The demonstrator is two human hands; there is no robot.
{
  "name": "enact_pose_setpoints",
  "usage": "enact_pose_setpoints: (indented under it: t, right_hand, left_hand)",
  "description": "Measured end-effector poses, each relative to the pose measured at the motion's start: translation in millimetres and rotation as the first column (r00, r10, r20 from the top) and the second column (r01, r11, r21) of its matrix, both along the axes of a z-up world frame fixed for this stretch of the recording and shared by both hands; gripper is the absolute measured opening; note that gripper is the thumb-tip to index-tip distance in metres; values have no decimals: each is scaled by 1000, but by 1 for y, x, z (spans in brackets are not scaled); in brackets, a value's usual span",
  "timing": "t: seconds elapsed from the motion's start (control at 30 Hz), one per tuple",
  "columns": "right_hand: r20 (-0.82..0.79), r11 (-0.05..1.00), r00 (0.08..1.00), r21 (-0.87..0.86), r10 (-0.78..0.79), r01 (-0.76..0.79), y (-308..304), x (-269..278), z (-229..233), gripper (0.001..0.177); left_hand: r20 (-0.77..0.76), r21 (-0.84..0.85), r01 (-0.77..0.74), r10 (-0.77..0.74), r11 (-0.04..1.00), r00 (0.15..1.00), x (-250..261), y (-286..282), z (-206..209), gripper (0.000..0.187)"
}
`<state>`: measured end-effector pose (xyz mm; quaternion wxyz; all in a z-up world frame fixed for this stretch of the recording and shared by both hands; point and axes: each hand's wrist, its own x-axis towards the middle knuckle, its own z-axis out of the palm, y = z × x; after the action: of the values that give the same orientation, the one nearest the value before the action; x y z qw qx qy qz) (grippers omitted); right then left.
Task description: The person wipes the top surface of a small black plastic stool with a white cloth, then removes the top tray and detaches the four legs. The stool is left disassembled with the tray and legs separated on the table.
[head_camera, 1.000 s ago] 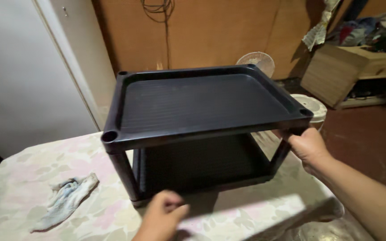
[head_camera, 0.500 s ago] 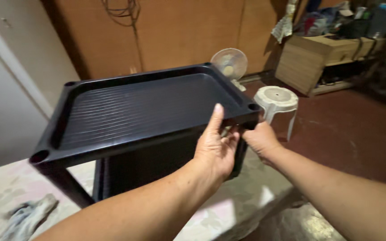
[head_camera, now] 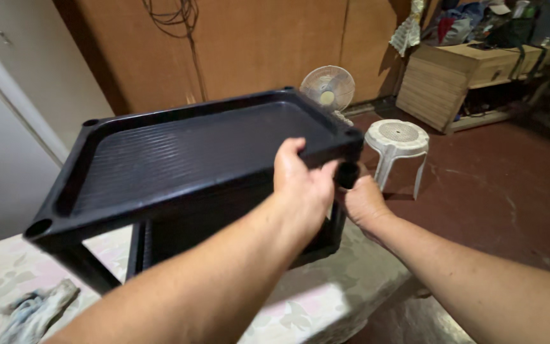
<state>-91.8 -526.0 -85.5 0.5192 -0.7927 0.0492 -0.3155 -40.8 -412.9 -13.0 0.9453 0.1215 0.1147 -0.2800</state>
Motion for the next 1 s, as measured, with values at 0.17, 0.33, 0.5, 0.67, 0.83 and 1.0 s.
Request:
enact_pose_setpoints:
  t: [0.17,0.33,0.5,0.67,0.83,1.0]
  right_hand:
    - [-11,999,1000,20,-30,30,-1,0,0,29]
    - [-60,996,997,68,-48,52,1,6,-2,31]
    - [-113,997,990,0,-82,82,-10,3,-8,25]
    - [-64,999,998,26,-28,29,-11,10,-12,21]
    - [-11,1000,1000,4,0,0,-4,11,-10,20]
    - [-66,997,995,15,-69,71,-4,1,-9,23]
  left_hand:
    - [36,10,-37,36,999,999,-6,2,-4,41]
    - [202,-38,-82,88,996,976,-25,41,-1,46]
    - [122,-101,-242,253,965,960,-12,103,11,36]
    - [104,-135,-205,220,969,970,6,106,3,28]
    - [172,-38,-219,222,975,960,1,117,-6,24]
    - [157,-66,-197,205,978,966,7,114,-5,25]
